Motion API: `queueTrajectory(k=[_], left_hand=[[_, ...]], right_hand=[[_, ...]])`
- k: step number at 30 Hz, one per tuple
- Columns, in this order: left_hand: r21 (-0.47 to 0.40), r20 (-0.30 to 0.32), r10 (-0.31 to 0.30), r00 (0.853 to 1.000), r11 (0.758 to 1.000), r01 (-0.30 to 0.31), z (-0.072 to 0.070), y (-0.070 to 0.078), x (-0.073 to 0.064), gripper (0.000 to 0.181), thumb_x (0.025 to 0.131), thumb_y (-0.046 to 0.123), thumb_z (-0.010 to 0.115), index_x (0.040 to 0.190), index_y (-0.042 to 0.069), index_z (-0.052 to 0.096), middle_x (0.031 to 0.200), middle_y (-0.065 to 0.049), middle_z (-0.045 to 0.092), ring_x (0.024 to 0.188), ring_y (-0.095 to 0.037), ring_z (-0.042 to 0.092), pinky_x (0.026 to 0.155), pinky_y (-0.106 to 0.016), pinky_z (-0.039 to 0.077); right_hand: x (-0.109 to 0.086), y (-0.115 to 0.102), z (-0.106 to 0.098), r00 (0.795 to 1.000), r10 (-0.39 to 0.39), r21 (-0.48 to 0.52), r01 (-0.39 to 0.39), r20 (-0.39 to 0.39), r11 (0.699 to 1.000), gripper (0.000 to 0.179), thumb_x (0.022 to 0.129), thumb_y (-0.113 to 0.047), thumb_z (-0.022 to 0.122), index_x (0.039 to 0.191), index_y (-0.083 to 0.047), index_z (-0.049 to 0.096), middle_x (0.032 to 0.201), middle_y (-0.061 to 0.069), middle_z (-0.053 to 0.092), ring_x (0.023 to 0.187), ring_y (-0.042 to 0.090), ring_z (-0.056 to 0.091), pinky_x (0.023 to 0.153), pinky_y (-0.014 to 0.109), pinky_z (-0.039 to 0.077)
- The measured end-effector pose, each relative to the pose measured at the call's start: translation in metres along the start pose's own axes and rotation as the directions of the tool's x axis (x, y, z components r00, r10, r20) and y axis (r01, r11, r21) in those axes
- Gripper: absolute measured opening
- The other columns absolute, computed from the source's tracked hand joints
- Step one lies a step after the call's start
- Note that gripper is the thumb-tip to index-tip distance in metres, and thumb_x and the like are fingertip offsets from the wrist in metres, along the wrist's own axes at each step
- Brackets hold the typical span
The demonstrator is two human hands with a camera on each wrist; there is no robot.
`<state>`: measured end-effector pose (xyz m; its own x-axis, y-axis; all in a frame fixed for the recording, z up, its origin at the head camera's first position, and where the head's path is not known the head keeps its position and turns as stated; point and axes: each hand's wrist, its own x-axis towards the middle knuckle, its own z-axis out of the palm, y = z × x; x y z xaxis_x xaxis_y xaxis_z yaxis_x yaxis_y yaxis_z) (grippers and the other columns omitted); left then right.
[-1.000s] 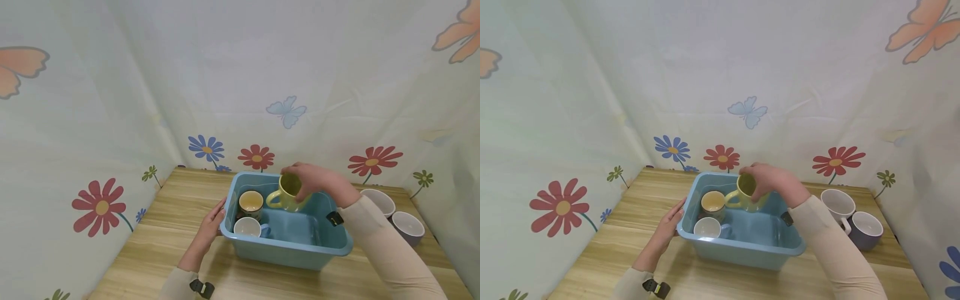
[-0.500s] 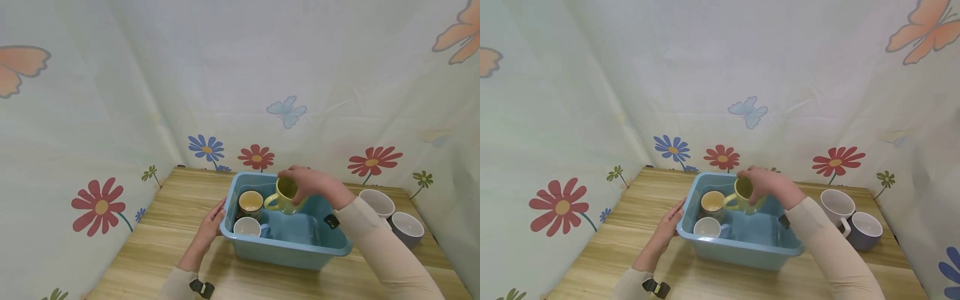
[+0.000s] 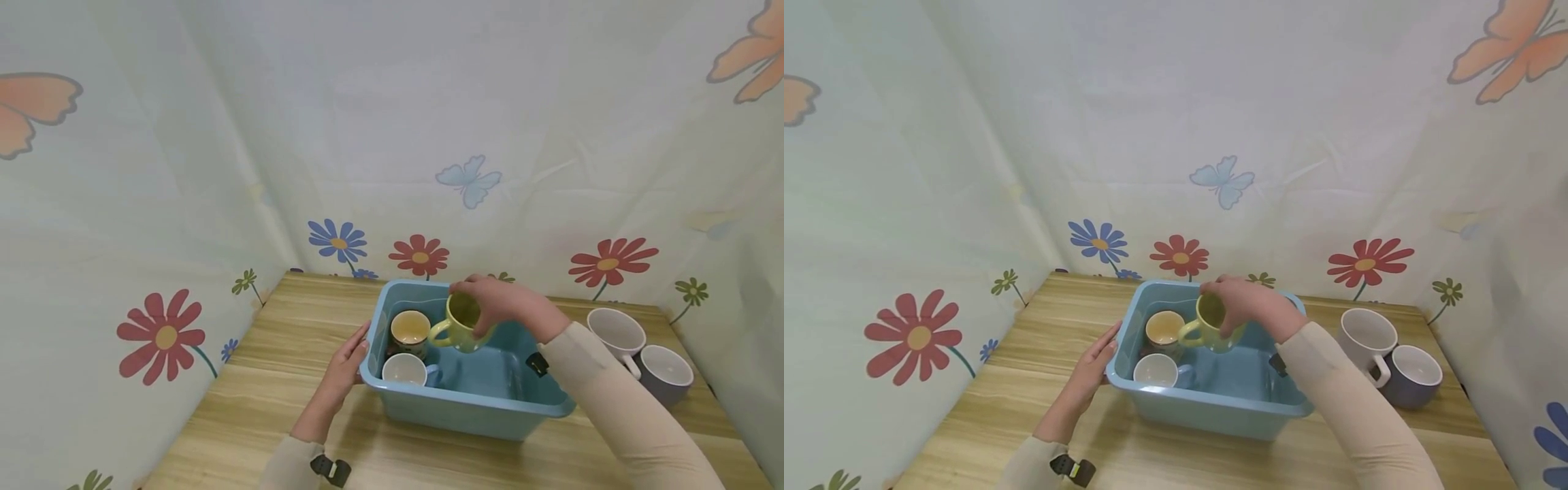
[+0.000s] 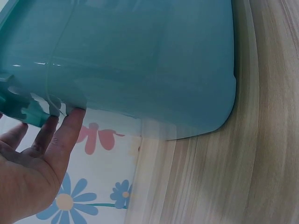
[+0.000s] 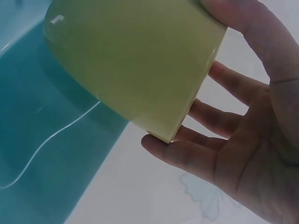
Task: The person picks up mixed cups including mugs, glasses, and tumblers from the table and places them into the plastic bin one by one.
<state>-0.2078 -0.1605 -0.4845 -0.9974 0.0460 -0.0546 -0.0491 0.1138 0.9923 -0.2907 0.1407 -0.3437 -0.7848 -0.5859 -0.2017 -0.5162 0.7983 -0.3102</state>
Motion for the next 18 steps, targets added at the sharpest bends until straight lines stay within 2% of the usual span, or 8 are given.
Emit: queueTrajectory(k=[18], left_hand=[[0.016, 0.004, 0.006, 1.000, 1.000, -0.006, -0.0002, -0.0010, 0.0006, 0.051, 0.109, 0.023, 0.043, 0.159, 0.013, 0.037, 0.161, -0.023, 0.040, 0.117, -0.034, 0.065, 0.075, -0.036, 0.063]], right_hand=[[0.0090, 0.0073, 0.0105, 1.000, -0.010, -0.007, 0.010, 0.002, 1.000, 0.086, 0.069, -0.018, 0.093, 0.146, -0.010, 0.054, 0.136, 0.019, 0.058, 0.116, 0.034, 0.056, 0.087, 0.046, 0.062]])
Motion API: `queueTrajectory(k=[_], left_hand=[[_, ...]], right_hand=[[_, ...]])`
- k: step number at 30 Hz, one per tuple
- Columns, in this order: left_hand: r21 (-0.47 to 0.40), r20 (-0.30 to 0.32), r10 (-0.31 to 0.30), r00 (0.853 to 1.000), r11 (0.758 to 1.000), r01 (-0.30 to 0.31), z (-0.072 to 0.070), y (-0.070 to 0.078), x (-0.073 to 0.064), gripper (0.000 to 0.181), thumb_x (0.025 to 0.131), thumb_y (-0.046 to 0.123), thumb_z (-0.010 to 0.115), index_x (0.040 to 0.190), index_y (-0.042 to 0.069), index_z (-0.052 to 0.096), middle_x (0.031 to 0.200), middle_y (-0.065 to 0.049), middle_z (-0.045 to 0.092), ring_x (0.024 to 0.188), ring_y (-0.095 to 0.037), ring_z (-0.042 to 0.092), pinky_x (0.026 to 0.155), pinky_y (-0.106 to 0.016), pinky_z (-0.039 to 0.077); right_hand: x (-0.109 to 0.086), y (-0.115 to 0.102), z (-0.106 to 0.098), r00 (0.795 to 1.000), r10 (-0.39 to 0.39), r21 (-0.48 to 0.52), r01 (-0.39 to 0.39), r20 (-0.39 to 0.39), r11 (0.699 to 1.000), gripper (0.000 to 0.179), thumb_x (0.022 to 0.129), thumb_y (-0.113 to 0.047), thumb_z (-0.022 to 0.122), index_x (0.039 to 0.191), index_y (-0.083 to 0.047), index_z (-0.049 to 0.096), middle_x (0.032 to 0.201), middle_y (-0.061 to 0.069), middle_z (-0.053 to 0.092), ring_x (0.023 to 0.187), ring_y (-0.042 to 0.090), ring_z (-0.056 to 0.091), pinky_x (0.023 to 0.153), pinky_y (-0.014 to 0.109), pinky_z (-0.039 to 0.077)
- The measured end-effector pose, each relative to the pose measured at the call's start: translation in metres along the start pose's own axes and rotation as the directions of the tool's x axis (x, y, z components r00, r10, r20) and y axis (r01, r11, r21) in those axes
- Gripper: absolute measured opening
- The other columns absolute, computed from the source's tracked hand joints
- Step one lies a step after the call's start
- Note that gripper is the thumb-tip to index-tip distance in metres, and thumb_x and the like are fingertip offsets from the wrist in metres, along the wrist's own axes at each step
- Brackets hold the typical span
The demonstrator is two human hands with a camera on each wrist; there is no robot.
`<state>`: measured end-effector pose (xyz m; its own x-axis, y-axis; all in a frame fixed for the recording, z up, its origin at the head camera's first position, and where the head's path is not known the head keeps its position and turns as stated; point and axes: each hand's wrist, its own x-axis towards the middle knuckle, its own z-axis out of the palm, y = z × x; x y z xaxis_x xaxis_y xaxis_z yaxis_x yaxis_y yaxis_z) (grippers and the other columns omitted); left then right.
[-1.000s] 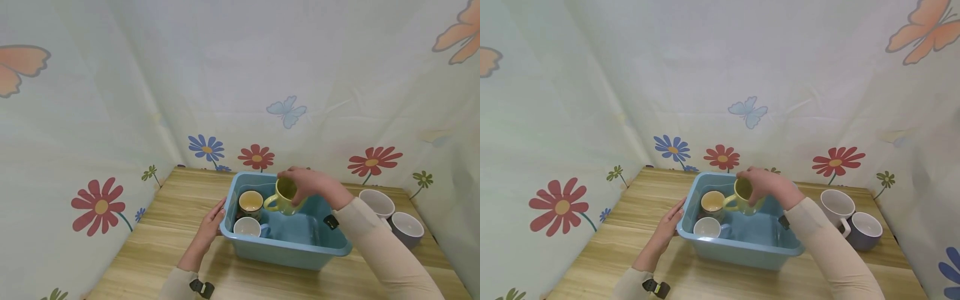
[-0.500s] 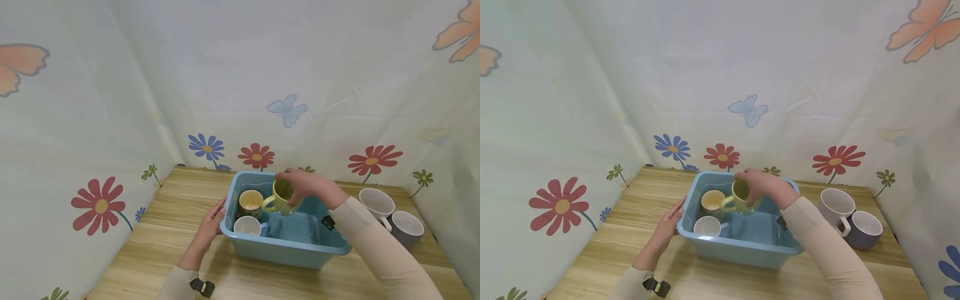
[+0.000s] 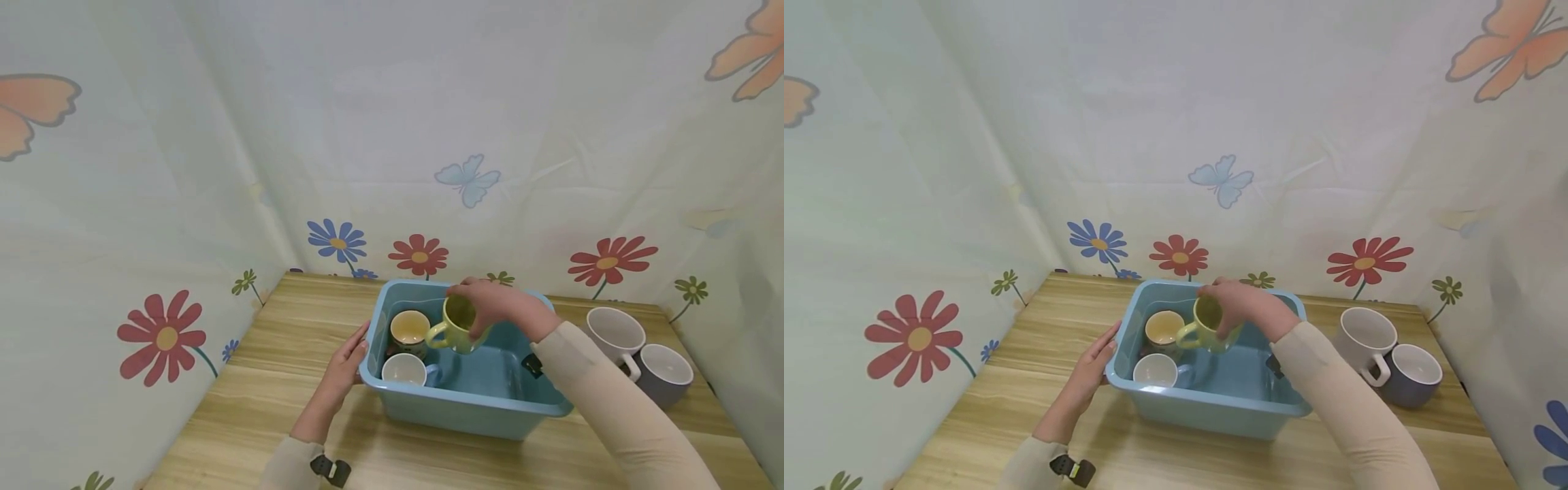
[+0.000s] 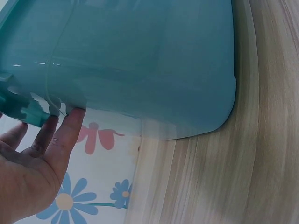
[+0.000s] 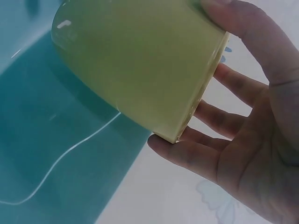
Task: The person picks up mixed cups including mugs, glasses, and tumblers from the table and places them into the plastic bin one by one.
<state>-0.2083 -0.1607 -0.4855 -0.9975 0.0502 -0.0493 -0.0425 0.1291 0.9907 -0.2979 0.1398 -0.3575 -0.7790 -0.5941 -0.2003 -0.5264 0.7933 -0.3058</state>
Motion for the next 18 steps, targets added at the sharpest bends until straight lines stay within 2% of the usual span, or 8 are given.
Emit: queueTrajectory(k=[6, 18], left_hand=[[-0.004, -0.001, 0.000, 1.000, 1.000, 0.000, 0.001, 0.002, -0.003, 0.051, 0.110, 0.024, 0.043, 0.159, 0.013, 0.037, 0.161, -0.024, 0.041, 0.121, -0.037, 0.064, 0.077, -0.039, 0.064], [0.000, 0.001, -0.006, 1.000, 1.000, 0.006, 0.000, 0.000, 0.000, 0.051, 0.110, 0.025, 0.043, 0.159, 0.014, 0.037, 0.161, -0.024, 0.041, 0.116, -0.033, 0.065, 0.073, -0.032, 0.062]], right_hand=[[0.004, 0.002, 0.004, 1.000, 0.014, 0.016, -0.014, 0.022, 1.000, 0.087, 0.070, -0.018, 0.093, 0.147, -0.014, 0.053, 0.138, 0.019, 0.056, 0.118, 0.034, 0.056, 0.088, 0.047, 0.062], [0.013, 0.004, 0.014, 0.997, 0.033, 0.026, -0.035, 0.063, 0.999, 0.087, 0.071, -0.017, 0.093, 0.148, -0.014, 0.052, 0.135, 0.018, 0.057, 0.114, 0.030, 0.057, 0.091, 0.046, 0.061]])
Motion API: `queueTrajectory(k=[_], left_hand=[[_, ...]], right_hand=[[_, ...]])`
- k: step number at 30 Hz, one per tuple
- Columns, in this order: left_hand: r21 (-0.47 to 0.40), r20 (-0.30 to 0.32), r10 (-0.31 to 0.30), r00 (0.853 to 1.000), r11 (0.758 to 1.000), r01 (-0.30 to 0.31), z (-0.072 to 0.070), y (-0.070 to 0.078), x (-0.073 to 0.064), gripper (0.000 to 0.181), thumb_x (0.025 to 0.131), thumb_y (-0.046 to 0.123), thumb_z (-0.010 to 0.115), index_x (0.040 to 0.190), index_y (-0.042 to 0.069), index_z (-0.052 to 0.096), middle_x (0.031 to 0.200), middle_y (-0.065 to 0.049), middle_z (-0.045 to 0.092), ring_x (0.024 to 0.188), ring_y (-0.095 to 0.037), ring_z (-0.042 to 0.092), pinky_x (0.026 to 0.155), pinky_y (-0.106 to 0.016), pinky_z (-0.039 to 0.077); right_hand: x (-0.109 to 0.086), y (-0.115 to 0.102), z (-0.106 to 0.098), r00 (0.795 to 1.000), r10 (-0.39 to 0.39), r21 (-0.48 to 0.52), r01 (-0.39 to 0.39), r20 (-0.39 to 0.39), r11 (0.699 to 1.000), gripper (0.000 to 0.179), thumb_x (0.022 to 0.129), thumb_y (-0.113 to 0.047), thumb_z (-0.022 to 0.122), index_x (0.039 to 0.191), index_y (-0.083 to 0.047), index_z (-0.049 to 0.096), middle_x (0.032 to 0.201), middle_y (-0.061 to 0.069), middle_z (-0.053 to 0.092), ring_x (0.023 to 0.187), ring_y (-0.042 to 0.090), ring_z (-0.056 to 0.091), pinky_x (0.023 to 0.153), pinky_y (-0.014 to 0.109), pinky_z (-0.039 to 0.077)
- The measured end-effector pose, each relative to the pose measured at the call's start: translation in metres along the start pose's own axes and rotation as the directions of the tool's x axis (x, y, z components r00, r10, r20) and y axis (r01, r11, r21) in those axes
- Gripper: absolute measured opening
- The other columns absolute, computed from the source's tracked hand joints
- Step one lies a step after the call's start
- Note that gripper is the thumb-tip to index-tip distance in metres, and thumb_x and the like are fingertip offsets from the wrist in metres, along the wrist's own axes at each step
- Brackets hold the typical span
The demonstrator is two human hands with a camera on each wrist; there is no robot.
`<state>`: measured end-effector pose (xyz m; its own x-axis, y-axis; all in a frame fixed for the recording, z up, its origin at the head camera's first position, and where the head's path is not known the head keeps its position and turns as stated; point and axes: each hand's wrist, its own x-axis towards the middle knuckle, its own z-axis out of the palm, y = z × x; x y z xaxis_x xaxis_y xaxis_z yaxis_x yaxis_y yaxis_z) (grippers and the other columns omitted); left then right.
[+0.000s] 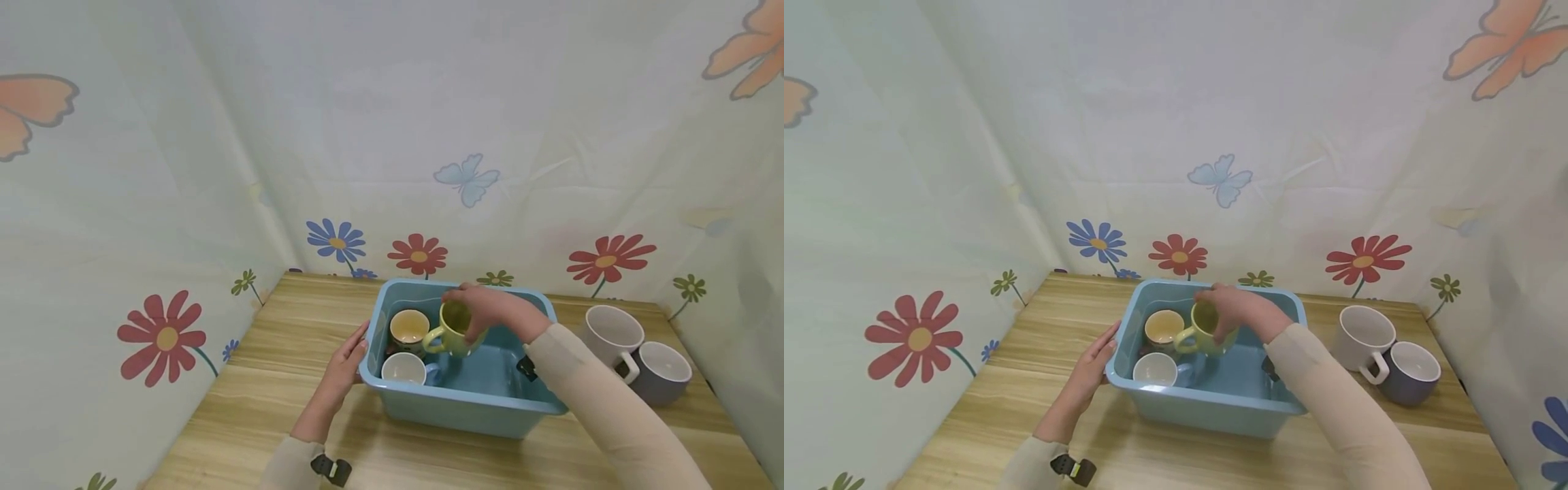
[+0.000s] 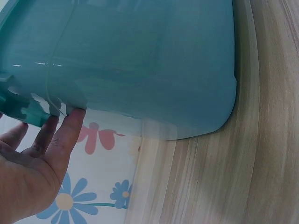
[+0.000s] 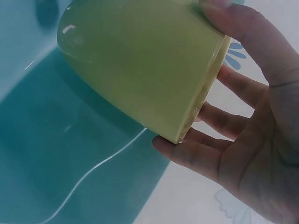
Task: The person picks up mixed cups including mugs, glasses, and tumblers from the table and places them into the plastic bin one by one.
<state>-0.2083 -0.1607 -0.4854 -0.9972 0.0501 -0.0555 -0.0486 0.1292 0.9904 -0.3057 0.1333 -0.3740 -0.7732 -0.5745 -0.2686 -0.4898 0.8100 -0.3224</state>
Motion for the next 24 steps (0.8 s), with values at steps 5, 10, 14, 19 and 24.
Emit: queueTrajectory(k=[5, 10, 14, 19, 24], left_hand=[[0.002, 0.001, 0.010, 1.000, 1.000, -0.010, -0.001, 0.002, -0.001, 0.052, 0.110, 0.026, 0.044, 0.159, 0.013, 0.037, 0.161, -0.024, 0.040, 0.118, -0.036, 0.064, 0.073, -0.033, 0.062], [0.004, 0.004, 0.004, 1.000, 1.000, -0.004, -0.001, 0.003, -0.002, 0.052, 0.110, 0.027, 0.044, 0.159, 0.013, 0.036, 0.161, -0.024, 0.040, 0.119, -0.036, 0.065, 0.074, -0.034, 0.063], [0.003, 0.001, 0.001, 1.000, 1.000, -0.001, 0.000, 0.002, -0.001, 0.052, 0.110, 0.027, 0.044, 0.159, 0.013, 0.036, 0.161, -0.024, 0.040, 0.118, -0.035, 0.065, 0.074, -0.035, 0.063], [0.010, -0.004, 0.001, 1.000, 1.000, -0.001, 0.000, 0.001, 0.000, 0.052, 0.109, 0.027, 0.044, 0.159, 0.013, 0.037, 0.161, -0.025, 0.041, 0.116, -0.033, 0.066, 0.073, -0.033, 0.062], [0.001, -0.003, -0.007, 1.000, 1.000, 0.007, 0.000, -0.001, 0.000, 0.052, 0.109, 0.026, 0.043, 0.159, 0.014, 0.037, 0.160, -0.024, 0.043, 0.113, -0.031, 0.066, 0.072, -0.032, 0.061]], right_hand=[[0.005, 0.002, 0.003, 1.000, 0.008, 0.005, -0.008, 0.005, 1.000, 0.088, 0.072, -0.017, 0.092, 0.149, -0.014, 0.051, 0.136, 0.017, 0.058, 0.115, 0.030, 0.057, 0.093, 0.048, 0.061], [0.009, 0.004, 0.009, 1.000, 0.013, 0.010, -0.013, 0.015, 1.000, 0.087, 0.072, -0.018, 0.092, 0.149, -0.014, 0.051, 0.141, 0.017, 0.057, 0.119, 0.031, 0.057, 0.096, 0.049, 0.060], [0.011, 0.004, 0.013, 1.000, 0.022, 0.018, -0.023, 0.020, 1.000, 0.087, 0.072, -0.017, 0.093, 0.148, -0.015, 0.052, 0.145, 0.017, 0.054, 0.122, 0.033, 0.056, 0.098, 0.051, 0.059], [0.013, 0.004, 0.017, 0.999, 0.033, 0.031, -0.034, 0.022, 0.999, 0.087, 0.072, -0.017, 0.093, 0.149, -0.017, 0.052, 0.147, 0.017, 0.053, 0.123, 0.034, 0.056, 0.098, 0.054, 0.058], [0.015, 0.005, 0.020, 0.999, 0.026, 0.025, -0.027, 0.023, 0.999, 0.086, 0.072, -0.017, 0.093, 0.148, -0.017, 0.052, 0.145, 0.017, 0.053, 0.122, 0.033, 0.056, 0.097, 0.054, 0.058]])
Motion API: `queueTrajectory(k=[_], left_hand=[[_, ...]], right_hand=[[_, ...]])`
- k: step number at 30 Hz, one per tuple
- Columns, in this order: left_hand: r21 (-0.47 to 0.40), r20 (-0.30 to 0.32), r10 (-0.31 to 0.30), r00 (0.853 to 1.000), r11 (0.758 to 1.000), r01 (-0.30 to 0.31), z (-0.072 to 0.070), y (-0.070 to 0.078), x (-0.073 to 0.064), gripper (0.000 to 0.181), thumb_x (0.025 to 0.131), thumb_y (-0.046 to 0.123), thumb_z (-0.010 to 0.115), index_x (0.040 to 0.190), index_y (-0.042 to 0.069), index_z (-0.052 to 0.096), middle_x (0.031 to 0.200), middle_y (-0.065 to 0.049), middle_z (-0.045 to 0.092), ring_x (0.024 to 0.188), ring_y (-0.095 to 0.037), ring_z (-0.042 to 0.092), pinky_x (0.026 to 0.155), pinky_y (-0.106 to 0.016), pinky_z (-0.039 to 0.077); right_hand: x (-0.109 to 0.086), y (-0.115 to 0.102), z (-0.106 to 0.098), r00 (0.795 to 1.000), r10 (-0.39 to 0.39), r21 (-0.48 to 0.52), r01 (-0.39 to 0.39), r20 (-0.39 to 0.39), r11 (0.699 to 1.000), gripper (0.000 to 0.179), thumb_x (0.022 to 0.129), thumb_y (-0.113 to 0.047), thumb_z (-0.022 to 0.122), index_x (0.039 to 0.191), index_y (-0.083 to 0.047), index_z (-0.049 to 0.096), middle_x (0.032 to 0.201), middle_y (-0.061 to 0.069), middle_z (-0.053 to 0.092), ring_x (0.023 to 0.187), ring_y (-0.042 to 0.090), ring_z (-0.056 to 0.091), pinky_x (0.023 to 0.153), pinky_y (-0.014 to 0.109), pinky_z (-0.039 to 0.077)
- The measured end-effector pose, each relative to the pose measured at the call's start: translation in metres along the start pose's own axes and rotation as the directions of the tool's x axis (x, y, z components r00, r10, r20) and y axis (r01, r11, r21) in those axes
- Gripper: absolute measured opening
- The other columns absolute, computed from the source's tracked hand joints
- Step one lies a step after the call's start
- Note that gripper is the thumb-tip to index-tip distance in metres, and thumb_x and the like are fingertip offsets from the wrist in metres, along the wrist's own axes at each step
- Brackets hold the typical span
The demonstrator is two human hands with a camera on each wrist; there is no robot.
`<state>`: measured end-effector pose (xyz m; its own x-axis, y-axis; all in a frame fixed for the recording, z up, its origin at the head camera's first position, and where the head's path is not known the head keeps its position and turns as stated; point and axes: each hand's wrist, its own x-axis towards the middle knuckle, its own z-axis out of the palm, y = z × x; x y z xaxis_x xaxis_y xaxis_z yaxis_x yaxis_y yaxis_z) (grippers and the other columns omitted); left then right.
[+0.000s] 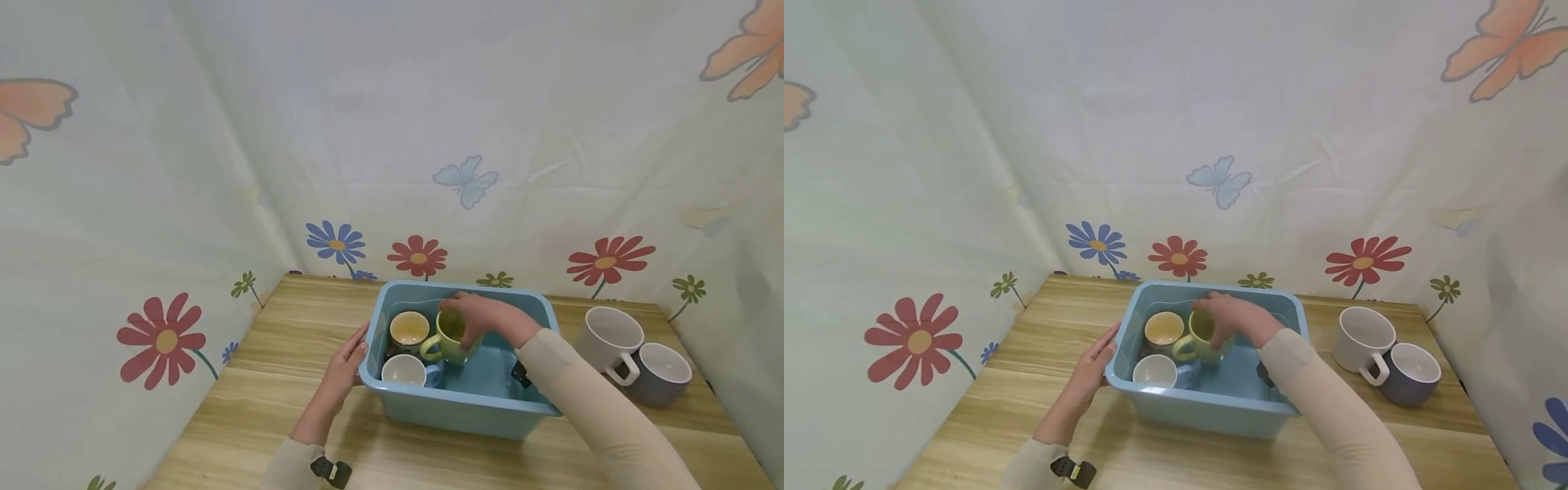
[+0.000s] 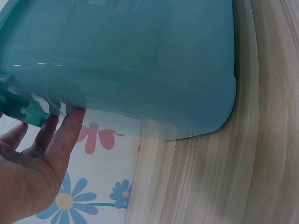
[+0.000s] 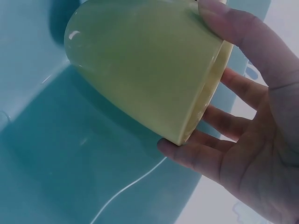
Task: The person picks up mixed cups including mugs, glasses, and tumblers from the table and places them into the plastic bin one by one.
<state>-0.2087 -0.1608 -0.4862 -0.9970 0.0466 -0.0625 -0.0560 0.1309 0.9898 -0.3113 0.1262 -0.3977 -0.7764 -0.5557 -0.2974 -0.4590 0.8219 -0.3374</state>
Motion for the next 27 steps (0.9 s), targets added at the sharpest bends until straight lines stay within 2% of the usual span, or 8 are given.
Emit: queueTrajectory(k=[27], left_hand=[[-0.030, -0.001, 0.010, 1.000, 0.999, -0.010, 0.001, 0.003, -0.002, 0.053, 0.109, 0.025, 0.045, 0.159, 0.011, 0.037, 0.157, -0.027, 0.045, 0.111, -0.031, 0.066, 0.072, -0.033, 0.062]], right_hand=[[0.013, 0.003, 0.012, 1.000, 0.009, -0.009, -0.009, 0.016, 1.000, 0.086, 0.072, -0.015, 0.093, 0.148, -0.018, 0.053, 0.144, 0.016, 0.055, 0.123, 0.033, 0.055, 0.103, 0.057, 0.055]])
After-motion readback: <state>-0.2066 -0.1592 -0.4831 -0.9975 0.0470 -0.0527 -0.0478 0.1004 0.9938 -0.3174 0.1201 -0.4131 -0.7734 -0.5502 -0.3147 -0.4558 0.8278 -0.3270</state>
